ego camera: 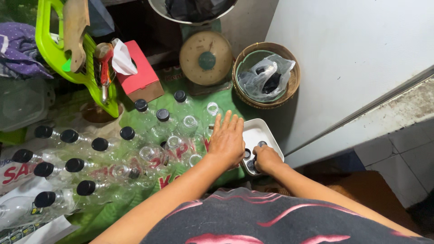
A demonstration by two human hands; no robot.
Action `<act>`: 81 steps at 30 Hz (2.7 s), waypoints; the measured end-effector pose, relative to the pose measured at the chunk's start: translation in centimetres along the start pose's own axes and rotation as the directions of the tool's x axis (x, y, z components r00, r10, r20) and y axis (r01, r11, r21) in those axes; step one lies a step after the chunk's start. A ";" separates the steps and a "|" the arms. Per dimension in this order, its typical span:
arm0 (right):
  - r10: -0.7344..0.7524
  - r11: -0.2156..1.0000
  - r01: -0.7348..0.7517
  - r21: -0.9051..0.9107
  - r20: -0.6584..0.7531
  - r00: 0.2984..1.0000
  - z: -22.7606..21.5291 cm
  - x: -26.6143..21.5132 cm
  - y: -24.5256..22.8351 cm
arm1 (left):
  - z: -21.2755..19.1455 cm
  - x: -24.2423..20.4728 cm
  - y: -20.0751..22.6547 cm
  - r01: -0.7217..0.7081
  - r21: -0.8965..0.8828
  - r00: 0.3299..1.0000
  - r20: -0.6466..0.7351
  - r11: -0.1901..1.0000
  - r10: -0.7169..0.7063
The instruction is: The person wipes several clear plastic bottles with a cloth, then unscrews black caps from multiple bottles and places them into a white plastic container. The person also briefly handles a sheet of printed labels and a plastic container with a lid.
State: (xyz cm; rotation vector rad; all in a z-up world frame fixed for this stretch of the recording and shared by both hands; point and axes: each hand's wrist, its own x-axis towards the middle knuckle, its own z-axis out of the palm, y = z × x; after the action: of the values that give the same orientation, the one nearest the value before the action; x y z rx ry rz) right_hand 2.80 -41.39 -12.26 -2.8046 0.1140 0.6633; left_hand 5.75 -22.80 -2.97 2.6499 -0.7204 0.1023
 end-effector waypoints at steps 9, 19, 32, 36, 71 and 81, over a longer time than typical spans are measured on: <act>0.012 1.000 -0.012 -0.015 0.035 0.999 0.3 0.0 -0.4 | 0.0 -1.0 -0.8 0.003 -0.006 0.999 -0.032 1.000 -0.003; -0.036 0.991 0.061 0.120 -0.199 0.979 -2.4 0.6 -1.6 | -1.9 -2.2 -1.4 0.042 -0.008 0.990 -0.133 0.999 -0.042; -0.560 0.633 0.774 0.004 -0.687 0.462 -11.6 -4.8 -15.9 | -7.7 -8.4 -4.3 0.355 -0.002 0.868 -0.371 0.935 -0.331; -0.669 0.520 0.854 -0.001 -0.623 0.406 -11.0 -6.5 -19.1 | -8.6 -11.1 -5.0 0.433 -0.011 0.801 -0.454 0.901 -0.390; -0.852 0.410 0.902 -0.134 -0.410 0.326 2.3 -10.1 -41.2 | -12.7 -29.3 -19.4 0.584 -0.314 0.658 -0.357 0.749 -0.663; -0.821 0.530 0.826 -0.189 -0.360 0.444 3.6 -9.4 -43.0 | -11.2 -28.7 -22.1 0.630 -0.286 0.703 -0.185 0.722 -0.687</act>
State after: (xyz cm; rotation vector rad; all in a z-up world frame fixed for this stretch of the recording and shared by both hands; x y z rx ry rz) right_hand -1.38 1.15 -1.25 -2.4494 -1.1230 -0.1909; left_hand -7.64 12.57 -5.26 2.4524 0.3342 0.1837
